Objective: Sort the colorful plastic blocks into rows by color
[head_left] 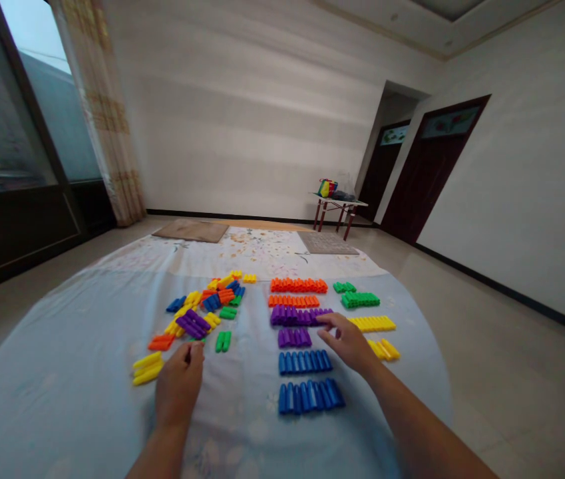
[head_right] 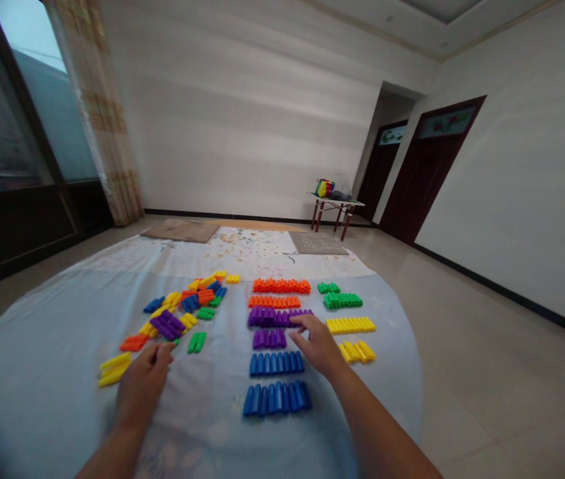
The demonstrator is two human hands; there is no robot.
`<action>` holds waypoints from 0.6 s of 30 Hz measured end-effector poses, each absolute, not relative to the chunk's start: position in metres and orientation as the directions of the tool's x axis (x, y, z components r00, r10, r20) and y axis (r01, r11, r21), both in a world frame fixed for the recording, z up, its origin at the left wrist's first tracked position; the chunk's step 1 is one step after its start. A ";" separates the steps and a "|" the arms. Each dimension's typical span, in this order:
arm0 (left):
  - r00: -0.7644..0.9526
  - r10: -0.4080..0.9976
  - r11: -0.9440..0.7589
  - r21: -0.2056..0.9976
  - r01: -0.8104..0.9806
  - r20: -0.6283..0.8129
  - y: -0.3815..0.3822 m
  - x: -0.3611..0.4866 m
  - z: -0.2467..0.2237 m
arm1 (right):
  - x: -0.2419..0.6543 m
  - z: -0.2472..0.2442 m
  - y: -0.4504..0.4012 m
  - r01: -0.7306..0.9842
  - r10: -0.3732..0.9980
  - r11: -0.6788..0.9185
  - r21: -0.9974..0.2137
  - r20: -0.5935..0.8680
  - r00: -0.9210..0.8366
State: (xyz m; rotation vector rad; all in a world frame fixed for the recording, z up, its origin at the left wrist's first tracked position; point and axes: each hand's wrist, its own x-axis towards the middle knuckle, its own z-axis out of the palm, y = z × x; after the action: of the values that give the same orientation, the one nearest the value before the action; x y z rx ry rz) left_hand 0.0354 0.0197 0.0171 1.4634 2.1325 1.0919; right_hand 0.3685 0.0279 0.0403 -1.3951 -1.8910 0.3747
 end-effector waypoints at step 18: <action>-0.371 0.918 0.158 0.730 0.665 0.139 0.013 0.039 0.018 | 0.396 -0.020 -0.065 0.791 0.880 0.130 -0.597 0.437 0.185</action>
State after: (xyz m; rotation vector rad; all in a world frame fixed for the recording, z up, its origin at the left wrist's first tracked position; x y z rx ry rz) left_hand 0.0394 0.0130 0.0183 1.5154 2.1040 1.0469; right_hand 0.3965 -0.0649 -0.0203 -1.6615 -1.6075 0.1397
